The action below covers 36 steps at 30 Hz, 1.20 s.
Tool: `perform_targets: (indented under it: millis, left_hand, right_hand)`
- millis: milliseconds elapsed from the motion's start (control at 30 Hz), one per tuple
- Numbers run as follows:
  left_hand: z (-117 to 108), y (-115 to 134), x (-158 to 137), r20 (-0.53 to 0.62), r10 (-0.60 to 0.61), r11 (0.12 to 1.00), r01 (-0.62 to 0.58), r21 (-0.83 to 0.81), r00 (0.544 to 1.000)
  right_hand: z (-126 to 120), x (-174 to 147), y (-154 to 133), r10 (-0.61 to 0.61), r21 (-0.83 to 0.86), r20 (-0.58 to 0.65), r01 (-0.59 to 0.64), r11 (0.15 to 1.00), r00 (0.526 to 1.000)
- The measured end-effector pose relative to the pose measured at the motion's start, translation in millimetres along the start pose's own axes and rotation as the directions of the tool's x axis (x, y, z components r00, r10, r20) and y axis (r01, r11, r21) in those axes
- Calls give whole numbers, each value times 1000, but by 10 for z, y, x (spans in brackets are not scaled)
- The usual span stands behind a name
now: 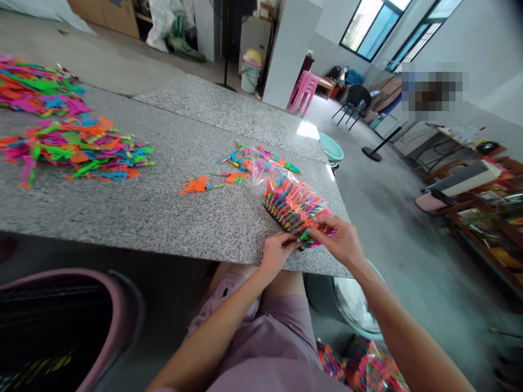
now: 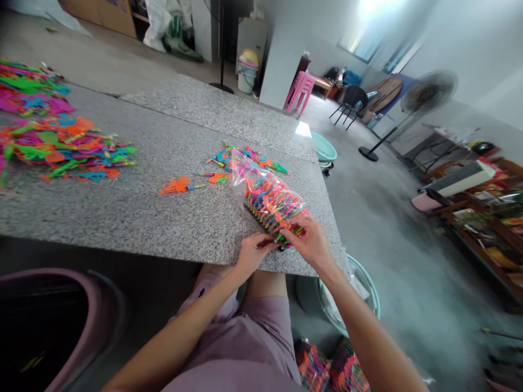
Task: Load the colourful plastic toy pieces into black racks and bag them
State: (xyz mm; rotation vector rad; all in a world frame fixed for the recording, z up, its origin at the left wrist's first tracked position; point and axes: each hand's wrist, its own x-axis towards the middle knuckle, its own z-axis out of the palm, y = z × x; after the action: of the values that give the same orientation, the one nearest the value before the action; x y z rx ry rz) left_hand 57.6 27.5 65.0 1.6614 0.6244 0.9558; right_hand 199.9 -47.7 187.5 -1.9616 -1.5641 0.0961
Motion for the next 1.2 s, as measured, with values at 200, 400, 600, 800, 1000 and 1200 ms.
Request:
perform_targets:
  millis: [200,400,600,800,1000,1200]
  left_hand:
    - [-30,-58,35,28,-44,995,47,-90,999]
    - [32,-145,41,16,-108,977,109,-181,994]
    - [45,-160,64,-1,-119,974,117,-195,993]
    - [65,-91,5,-71,-132,986,124,-109,989]
    - [76,-67,-67,-186,-156,986,165,32,970]
    - [54,-25,-115,-189,-154,978,177,110,970]
  right_hand:
    - [-43,9,0,-10,36,74,7,999,997]
    - [-65,0,-57,-36,39,72,34,999,997]
    - [-13,-36,1,-28,186,46,19,982,999]
    - [-55,16,-46,-66,103,92,57,993,994]
    - [-172,39,-134,-146,-12,202,152,988,968]
    - [-78,-32,-175,-68,-79,74,74,994,995]
